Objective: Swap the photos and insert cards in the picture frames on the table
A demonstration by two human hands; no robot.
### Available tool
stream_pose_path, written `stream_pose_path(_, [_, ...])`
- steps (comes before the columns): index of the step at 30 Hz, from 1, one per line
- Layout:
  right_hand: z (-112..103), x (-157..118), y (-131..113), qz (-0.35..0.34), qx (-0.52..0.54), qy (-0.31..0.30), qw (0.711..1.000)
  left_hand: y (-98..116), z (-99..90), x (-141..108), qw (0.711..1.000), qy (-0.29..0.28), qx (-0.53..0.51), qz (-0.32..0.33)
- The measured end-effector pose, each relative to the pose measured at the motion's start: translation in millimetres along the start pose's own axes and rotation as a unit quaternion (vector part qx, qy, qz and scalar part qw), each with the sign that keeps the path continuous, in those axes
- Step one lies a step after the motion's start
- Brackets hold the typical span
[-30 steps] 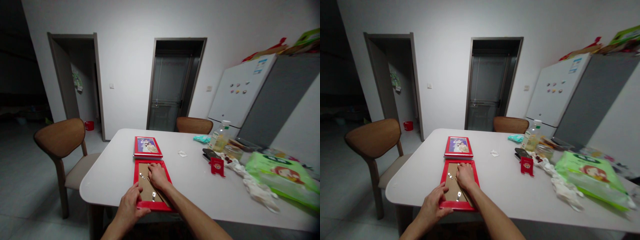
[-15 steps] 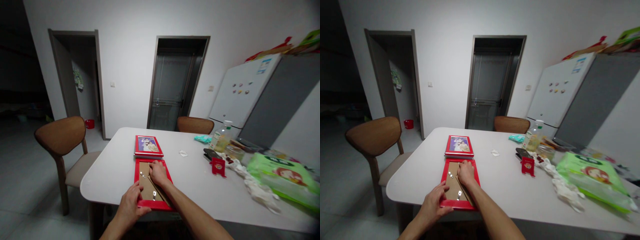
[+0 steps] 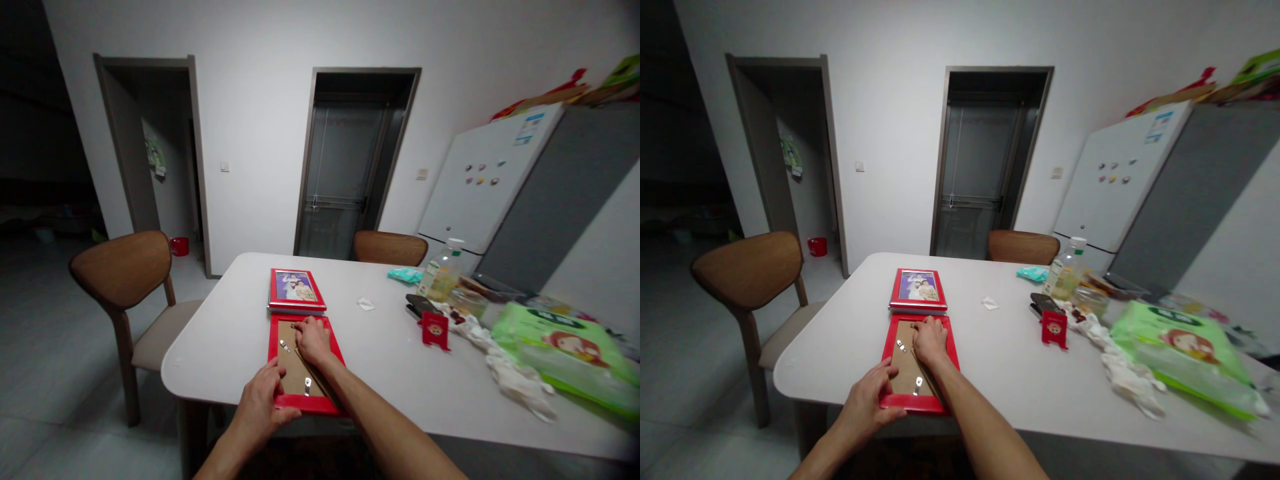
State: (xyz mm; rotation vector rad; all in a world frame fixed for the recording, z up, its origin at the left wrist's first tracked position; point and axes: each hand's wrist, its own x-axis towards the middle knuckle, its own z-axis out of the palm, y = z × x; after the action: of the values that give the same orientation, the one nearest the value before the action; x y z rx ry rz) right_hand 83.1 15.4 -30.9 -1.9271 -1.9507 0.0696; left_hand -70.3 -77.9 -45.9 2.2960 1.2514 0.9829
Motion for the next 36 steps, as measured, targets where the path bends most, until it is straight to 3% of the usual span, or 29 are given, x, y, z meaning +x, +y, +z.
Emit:
stream_pose_path(5, [-20, -27, 8, -0.078, 0.053, -0.014, 0.995, -2, 0.9, -2, 1.0, 0.009, -0.014, 0.004])
stream_pose_path(7, [-33, -43, 16, -0.15, 0.111, -0.071, 0.98, -2, 1.2, -3, 1.0, 0.005, -0.017, 0.005])
stream_pose_path(10, [-51, -61, 27, -0.206, 0.151, -0.186, 0.949, -3, 1.5, -3, 1.0, 0.0, -0.019, 0.004])
stream_pose_path(12, [-54, -67, 28, -0.223, 0.155, -0.207, 0.94, -4, 1.6, -2, 1.0, 0.001, -0.018, 0.003])
stream_pose_path(19, [-35, -71, 21, -0.19, 0.18, -0.109, 0.959, -2, 1.2, -2, 1.0, 0.008, -0.024, -0.004])
stream_pose_path(24, [-37, -73, 24, -0.105, 0.157, -0.067, 0.98, 0, 0.2, -4, 0.999, 0.011, -0.029, -0.012])
stream_pose_path(31, [-33, -63, 20, -0.059, 0.144, -0.029, 0.987, 8, -3.1, -4, 0.998, 0.009, -0.044, -0.051])
stream_pose_path(36, [-44, -59, 20, -0.065, 0.142, 0.008, 0.988, 15, -10.3, -1, 0.985, 0.022, -0.137, -0.1])
